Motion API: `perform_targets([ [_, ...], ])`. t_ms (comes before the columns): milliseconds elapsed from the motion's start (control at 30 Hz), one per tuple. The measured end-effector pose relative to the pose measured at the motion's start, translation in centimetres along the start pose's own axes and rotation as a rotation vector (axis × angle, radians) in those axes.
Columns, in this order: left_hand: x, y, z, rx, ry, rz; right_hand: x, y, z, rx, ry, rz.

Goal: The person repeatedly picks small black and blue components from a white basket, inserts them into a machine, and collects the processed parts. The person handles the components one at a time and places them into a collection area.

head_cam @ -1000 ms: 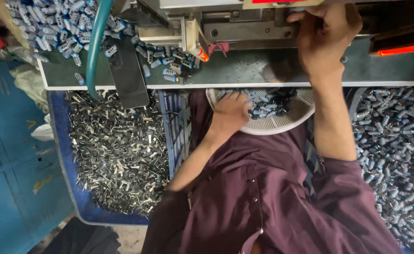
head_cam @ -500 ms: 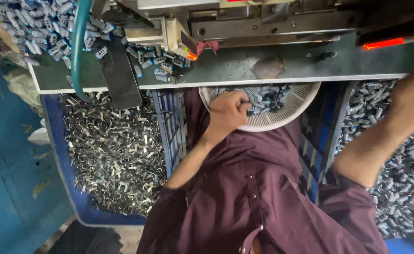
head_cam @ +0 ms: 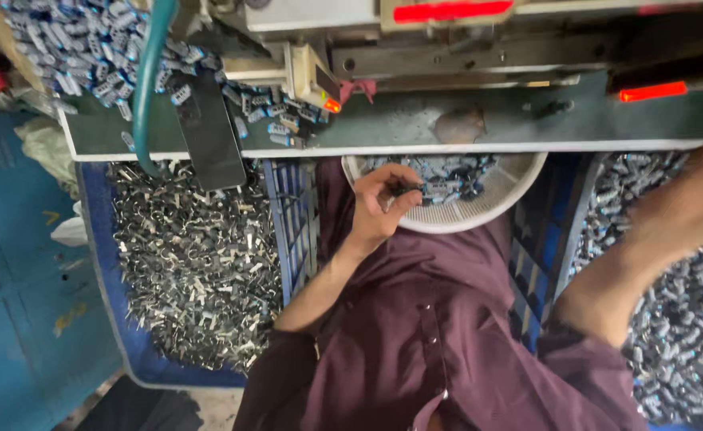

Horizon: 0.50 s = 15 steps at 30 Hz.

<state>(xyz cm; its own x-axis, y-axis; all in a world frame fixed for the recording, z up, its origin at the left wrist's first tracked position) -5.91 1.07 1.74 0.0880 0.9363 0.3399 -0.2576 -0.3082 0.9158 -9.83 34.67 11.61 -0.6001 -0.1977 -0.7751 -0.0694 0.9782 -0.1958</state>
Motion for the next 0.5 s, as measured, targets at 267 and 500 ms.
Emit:
perform_targets([
  [267, 0.4, 3.3, 0.4, 0.112, 0.112, -0.276, 6.5, -14.9, 8.7, 0.205, -0.291, -1.369],
  [500, 1.0, 4.5, -0.3, 0.117, 0.107, -0.321, 9.0, -14.3, 11.4, 0.428, -0.219, -1.474],
])
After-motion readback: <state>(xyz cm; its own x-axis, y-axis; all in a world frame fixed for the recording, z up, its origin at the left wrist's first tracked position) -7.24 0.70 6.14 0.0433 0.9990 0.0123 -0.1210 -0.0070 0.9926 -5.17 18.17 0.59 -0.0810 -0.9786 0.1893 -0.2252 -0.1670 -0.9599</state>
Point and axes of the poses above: each hand's wrist, its own z-axis away from the middle knuckle, its own x-axis out of the palm, y = z × x, the point moved 5 cm from there along -z, towards the middle knuckle, and after that the axes turned 9 degrees about -x, right-handed, at the moved point
